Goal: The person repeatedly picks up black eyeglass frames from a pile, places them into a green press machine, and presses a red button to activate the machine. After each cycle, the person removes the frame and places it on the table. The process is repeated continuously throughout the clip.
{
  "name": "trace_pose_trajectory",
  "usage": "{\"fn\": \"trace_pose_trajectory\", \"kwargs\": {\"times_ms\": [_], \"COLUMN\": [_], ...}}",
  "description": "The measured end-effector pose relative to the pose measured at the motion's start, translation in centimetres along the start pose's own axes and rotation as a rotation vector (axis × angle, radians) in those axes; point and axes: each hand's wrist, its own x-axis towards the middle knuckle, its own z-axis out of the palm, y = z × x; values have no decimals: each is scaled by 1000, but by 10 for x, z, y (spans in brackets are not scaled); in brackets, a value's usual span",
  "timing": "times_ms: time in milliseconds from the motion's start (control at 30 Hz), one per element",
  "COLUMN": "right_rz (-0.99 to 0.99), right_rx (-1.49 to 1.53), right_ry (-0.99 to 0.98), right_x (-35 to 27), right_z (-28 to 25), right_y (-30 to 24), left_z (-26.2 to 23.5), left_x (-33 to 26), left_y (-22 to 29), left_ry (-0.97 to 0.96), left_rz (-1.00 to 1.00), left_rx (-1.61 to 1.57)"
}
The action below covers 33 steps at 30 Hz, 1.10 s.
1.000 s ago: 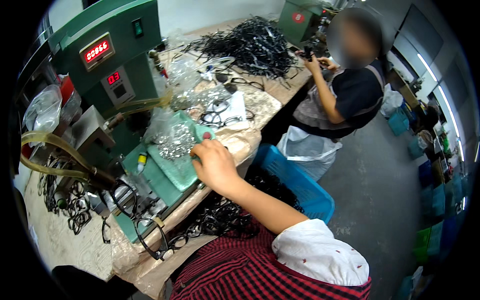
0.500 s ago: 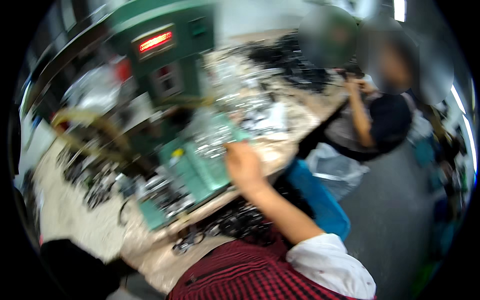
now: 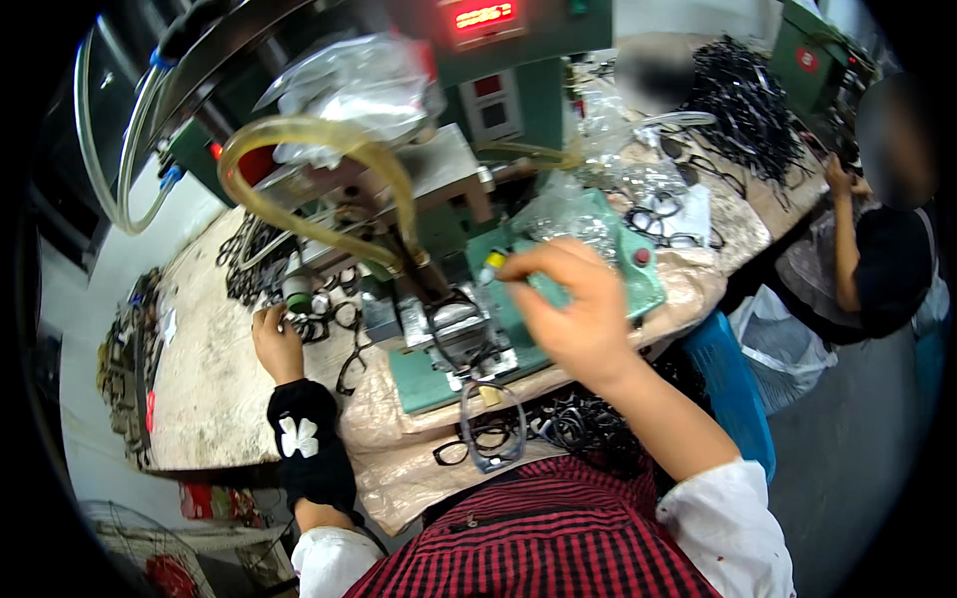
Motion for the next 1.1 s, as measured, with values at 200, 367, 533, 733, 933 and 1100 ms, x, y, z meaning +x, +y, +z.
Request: {"fn": "trace_pose_trajectory", "kwargs": {"times_ms": [200, 367, 533, 733, 933, 1100], "right_rz": [230, 337, 348, 54, 168, 232], "right_rx": [413, 726, 616, -103, -317, -91], "right_ry": [37, -21, -35, -74, -192, 129], "right_x": [7, 10, -6, -5, -43, -19], "right_z": [44, 52, 39, 10, -26, -43], "right_y": [-1, -20, -44, 23, 68, 77], "left_z": [19, -7, -61, -186, -152, -152], "left_x": [16, 22, 10, -39, -30, -35], "left_y": [-12, -8, 51, 227, 256, 262], "left_ry": [-409, -338, 22, -1213, -1488, -1413], "left_rz": [153, 129, -35, -725, -905, -946], "left_rx": [202, 34, -510, -1550, -1779, -1827]}}
